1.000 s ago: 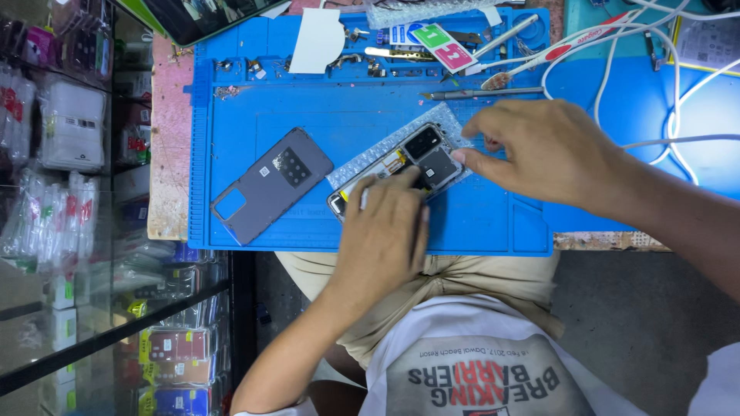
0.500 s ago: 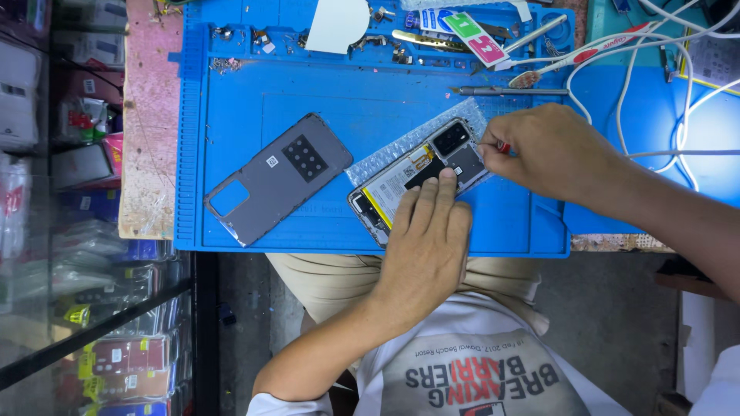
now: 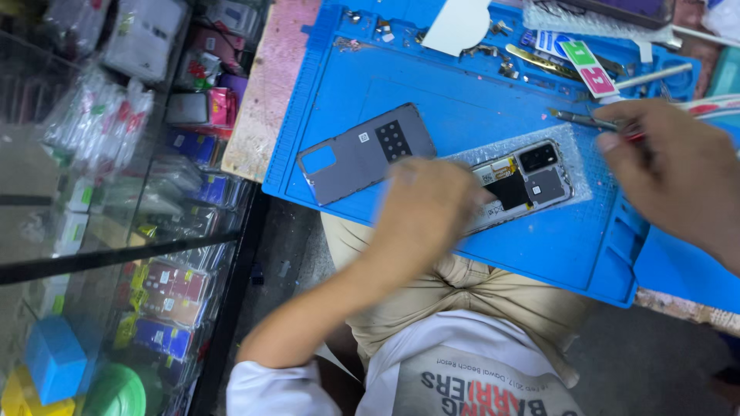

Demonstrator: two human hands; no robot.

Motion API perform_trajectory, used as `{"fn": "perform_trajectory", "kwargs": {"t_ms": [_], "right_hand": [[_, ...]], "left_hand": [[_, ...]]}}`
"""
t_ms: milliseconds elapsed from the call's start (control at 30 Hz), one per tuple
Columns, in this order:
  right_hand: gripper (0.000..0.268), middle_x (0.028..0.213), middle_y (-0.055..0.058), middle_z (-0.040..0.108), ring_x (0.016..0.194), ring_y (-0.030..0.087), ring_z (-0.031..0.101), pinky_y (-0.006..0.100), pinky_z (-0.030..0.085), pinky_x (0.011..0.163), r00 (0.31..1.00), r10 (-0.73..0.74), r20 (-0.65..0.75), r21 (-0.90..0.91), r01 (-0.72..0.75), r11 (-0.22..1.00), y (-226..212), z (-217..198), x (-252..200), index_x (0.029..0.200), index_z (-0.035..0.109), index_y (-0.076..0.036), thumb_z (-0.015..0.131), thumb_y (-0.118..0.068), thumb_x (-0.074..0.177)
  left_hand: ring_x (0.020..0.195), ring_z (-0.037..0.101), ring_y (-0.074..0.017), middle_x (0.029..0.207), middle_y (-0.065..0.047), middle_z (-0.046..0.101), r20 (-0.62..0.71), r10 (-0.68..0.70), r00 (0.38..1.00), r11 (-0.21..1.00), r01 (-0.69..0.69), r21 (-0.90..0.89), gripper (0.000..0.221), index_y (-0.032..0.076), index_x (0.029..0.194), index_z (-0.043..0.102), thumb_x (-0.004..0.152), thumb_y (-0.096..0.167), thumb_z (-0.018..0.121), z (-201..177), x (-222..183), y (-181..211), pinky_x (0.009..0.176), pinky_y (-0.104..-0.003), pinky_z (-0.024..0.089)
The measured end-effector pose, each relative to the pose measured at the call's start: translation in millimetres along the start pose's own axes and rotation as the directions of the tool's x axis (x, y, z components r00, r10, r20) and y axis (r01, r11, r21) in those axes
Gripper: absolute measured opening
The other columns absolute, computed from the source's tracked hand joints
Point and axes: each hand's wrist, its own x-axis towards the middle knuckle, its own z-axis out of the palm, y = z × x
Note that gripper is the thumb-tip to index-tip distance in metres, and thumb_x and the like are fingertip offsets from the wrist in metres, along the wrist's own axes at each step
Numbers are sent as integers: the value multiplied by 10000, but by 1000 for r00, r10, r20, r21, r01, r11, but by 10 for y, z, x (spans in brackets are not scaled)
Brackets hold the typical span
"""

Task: The person uses a screwdriver to manipulate the internal components of an open mobile phone on a blue repair mat, moving and securing small parts.

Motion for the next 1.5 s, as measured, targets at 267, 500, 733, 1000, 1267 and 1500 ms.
{"fn": "perform_trajectory", "kwargs": {"t_ms": [267, 500, 733, 1000, 1267, 1500], "right_hand": [[248, 1084, 94, 413, 853, 134, 397, 255, 403, 755, 847, -284, -449, 389, 472, 791, 209, 189, 153, 1248, 406, 37, 637, 16, 1159], [248, 1087, 149, 468, 877, 165, 607, 304, 528, 798, 870, -234, -435, 538, 459, 707, 528, 451, 71, 1277, 330, 10, 547, -19, 1162], [299, 994, 237, 720, 900, 415, 727, 494, 564, 741, 933, -184, -311, 130, 233, 964, 563, 274, -102, 1280, 440, -4, 648, -93, 1085], [311, 1064, 206, 718, 927, 390, 742, 458, 599, 745, 885, -289, -365, 159, 365, 917, 595, 211, -189, 1258, 424, 12, 653, -118, 1092], [297, 1051, 180, 730, 886, 351, 758, 425, 581, 684, 883, -290, -369, 264, 399, 878, 548, 73, -205, 1287, 433, -7, 622, -119, 1088], [286, 895, 165, 725, 815, 359, 740, 464, 568, 655, 975, -175, -141, 330, 212, 920, 293, -44, -402, 1150, 580, -88, 664, -204, 903]], "left_hand": [[922, 580, -307, 933, -107, 631, -106, -162, 981, 769, 192, 609, 133, 83, 1013, 622, 980, 204, 668, -461, 82, -1209, 818, -462, 409], [991, 605, -312, 1046, -119, 641, 13, -97, 995, 892, 81, 445, 474, 54, 1346, 604, 909, 213, 697, -174, 291, -506, 841, -482, 446], [1004, 608, -337, 1063, -155, 633, 314, 1, 949, 979, -65, 194, 637, 88, 1308, 628, 784, 418, 780, 204, 508, 289, 832, -472, 487], [771, 685, -386, 884, -234, 647, 396, -263, 880, 936, 133, 325, 577, -46, 1067, 631, 934, 504, 746, 331, 629, 401, 647, -458, 566], [1281, 572, -307, 1486, -171, 520, 716, 16, 698, 804, -435, 405, 694, 224, 1686, 334, 1050, 148, 600, 19, 729, 274, 1005, -436, 477], [1397, 398, -340, 1468, -162, 459, 785, 238, 572, 553, -744, 374, 1081, 140, 1561, 334, 631, 415, 813, 295, 880, 309, 1123, -497, 287]]}}
